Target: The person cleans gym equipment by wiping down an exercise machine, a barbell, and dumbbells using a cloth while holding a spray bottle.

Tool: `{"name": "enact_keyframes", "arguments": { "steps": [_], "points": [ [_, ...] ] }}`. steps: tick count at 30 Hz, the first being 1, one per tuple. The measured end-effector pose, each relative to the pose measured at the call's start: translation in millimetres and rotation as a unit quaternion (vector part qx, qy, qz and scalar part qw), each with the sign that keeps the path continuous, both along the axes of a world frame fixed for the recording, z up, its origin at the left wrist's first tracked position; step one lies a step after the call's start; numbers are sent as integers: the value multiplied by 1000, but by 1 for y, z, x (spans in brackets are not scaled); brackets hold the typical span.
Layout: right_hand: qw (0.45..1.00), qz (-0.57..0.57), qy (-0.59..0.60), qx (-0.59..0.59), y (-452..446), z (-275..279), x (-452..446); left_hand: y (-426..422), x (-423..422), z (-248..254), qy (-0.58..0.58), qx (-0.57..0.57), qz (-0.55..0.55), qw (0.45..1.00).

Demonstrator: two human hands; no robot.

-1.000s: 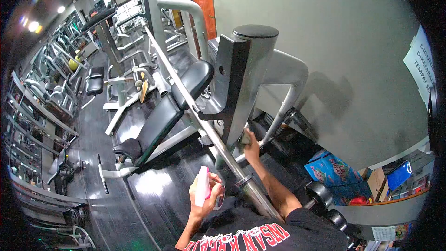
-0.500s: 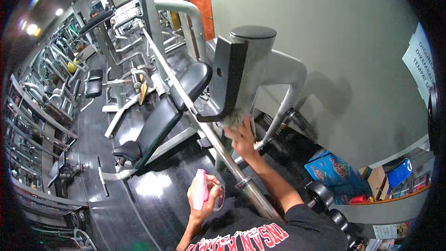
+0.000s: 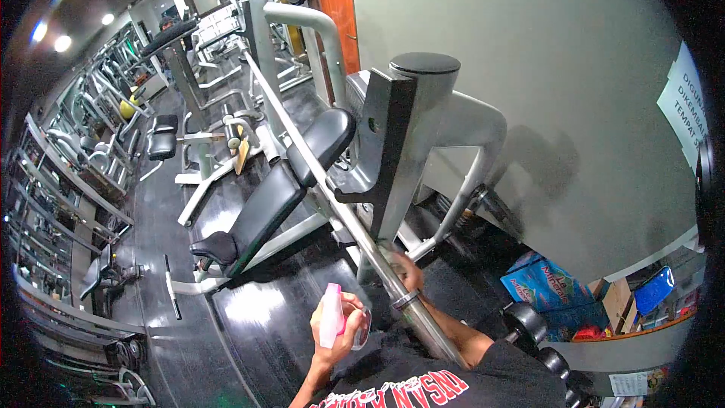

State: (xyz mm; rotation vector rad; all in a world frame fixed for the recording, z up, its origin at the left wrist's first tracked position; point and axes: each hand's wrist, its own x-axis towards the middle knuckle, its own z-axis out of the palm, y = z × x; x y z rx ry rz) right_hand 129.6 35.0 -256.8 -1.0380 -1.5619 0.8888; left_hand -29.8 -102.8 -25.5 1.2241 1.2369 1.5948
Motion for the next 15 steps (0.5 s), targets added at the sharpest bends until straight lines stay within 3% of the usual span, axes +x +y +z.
{"name": "enact_keyframes", "arguments": {
  "steps": [2,4,8,9,11,14,15],
  "points": [
    [992,-101,62,-46,-1,41,6,-3,-3,-2,17,-10,-2,1000],
    [984,-119,97,89,12,78,16,-6,-3,-6,-24,-18,-2,1000],
    [963,-159,143,164,37,146,5,-9,-4,-5,-42,-33,3,999],
    [963,-157,145,163,47,151,-1,-10,-4,-4,-44,-32,4,999],
    [971,-123,-5,207,58,153,-10,-11,-5,-7,-53,-34,6,998],
    [934,-152,-105,306,72,104,-15,-14,-9,-9,-60,-28,16,998],
    [942,-146,-119,277,69,83,-16,-15,-10,-9,-58,-23,25,998]
  ]
}}
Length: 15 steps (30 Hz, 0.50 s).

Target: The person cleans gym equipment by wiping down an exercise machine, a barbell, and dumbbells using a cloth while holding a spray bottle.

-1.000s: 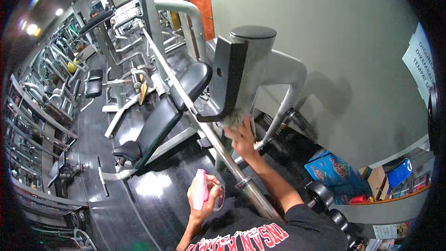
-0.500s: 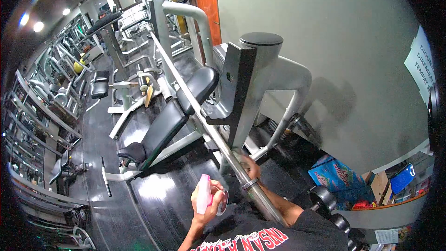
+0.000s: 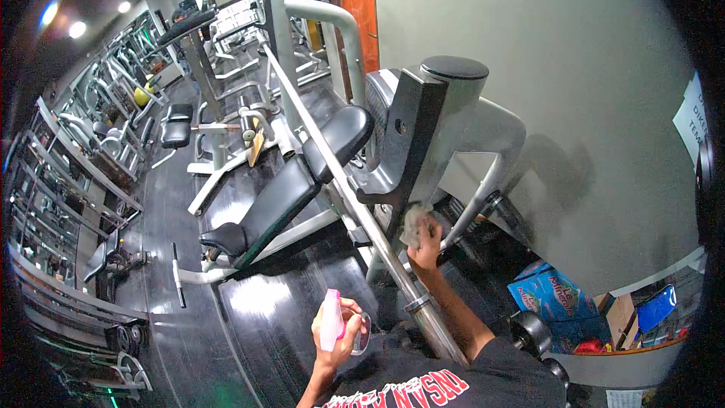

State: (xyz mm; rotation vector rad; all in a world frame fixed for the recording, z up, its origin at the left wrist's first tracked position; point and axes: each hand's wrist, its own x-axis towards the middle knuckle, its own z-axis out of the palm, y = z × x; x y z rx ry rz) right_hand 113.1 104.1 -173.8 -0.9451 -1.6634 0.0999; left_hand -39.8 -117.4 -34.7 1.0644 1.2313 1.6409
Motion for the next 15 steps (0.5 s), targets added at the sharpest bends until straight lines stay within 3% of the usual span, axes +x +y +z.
{"name": "enact_keyframes", "arguments": {
  "steps": [4,7,9,15],
  "points": [
    [991,73,-43,-105,-33,-38,4,-1,-7,2,47,-24,-23,998],
    [974,94,-139,-153,-45,-70,12,3,-4,2,5,-11,-4,1000],
    [923,180,-84,-329,-48,-73,14,4,-3,4,-5,1,-12,1000],
    [976,167,48,-129,-33,3,36,6,-8,9,-2,4,-13,1000]
  ]
}}
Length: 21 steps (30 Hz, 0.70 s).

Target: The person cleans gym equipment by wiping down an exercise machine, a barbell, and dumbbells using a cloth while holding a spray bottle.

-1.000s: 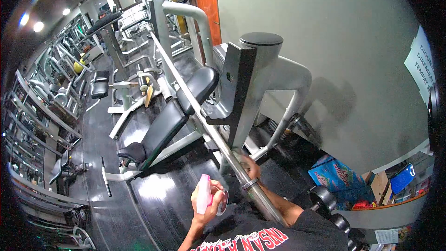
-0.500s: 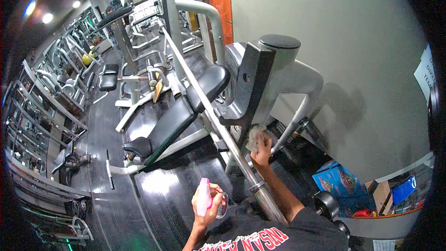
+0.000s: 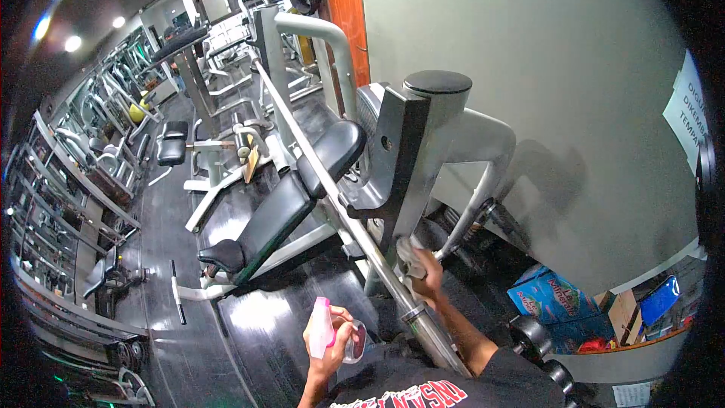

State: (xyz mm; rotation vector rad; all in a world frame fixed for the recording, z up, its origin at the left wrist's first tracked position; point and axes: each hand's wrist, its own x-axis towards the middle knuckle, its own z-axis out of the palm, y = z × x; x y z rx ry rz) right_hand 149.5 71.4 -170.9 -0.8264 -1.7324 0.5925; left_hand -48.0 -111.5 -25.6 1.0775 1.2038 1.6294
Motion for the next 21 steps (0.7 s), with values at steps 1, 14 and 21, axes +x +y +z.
{"name": "enact_keyframes", "arguments": {
  "steps": [1,14,21],
  "points": [
    [998,-33,33,51,7,12,-5,1,-1,2,-10,-10,1,1000],
    [993,7,-114,-10,10,-35,-41,8,5,8,-24,-20,-29,999],
    [909,57,5,-413,-12,-50,-47,10,9,3,-43,-14,-45,998]
  ]
}}
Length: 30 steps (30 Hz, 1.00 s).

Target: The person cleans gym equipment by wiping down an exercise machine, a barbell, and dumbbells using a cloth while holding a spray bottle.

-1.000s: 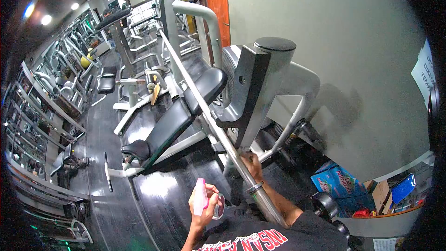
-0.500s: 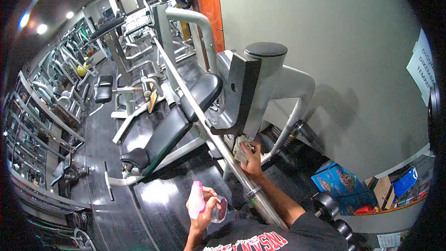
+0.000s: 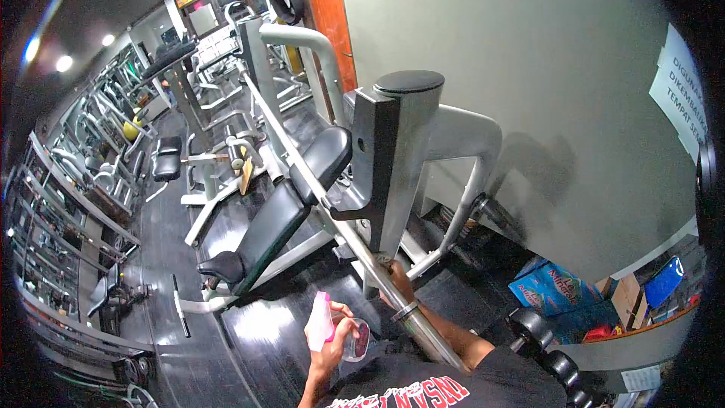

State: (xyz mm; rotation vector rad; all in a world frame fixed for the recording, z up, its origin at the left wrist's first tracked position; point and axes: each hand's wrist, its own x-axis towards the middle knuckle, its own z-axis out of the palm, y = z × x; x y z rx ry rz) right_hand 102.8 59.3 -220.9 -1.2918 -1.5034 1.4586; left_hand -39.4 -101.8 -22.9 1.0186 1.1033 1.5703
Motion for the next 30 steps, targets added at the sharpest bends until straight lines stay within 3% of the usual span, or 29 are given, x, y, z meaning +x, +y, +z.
{"name": "enact_keyframes", "arguments": {
  "steps": [2,5,7,9,10,11,13,15,17,19,22,23,25,27,30],
  "points": [
    [1000,-2,-30,-7,-14,12,6,0,1,-2,14,2,1,1000],
    [951,87,-119,272,-8,-19,26,-3,1,3,55,-10,-16,998],
    [875,13,-101,473,6,-12,40,-6,-3,-1,60,-15,-12,998],
    [895,-113,25,431,10,29,41,-8,-3,-5,66,-24,-1,998],
    [883,-194,-36,426,20,26,33,-8,-3,-7,63,-34,3,997],
    [884,-192,-39,425,25,43,29,-8,-2,-8,61,-36,3,997],
    [852,-136,-155,481,33,74,19,-8,-1,-7,70,-44,8,997],
    [862,-161,-127,464,29,52,6,-9,0,-7,65,-45,10,997],
    [823,-125,-182,524,28,16,4,-10,1,-7,59,-44,12,997],
    [830,-102,-176,520,15,-6,7,-11,2,-9,63,-34,19,997],
    [932,0,-169,320,-7,-28,27,-15,1,-9,71,-39,17,997],
    [933,1,-167,320,-6,-32,35,-16,1,-9,72,-40,18,996],
    [913,-160,-123,354,2,-37,46,-19,2,-7,53,-38,27,997],
    [875,-254,-28,411,28,-9,50,-21,4,-9,53,-41,32,997],
    [843,-289,-42,451,51,74,49,-17,11,-7,84,-33,23,996]
  ]
}}
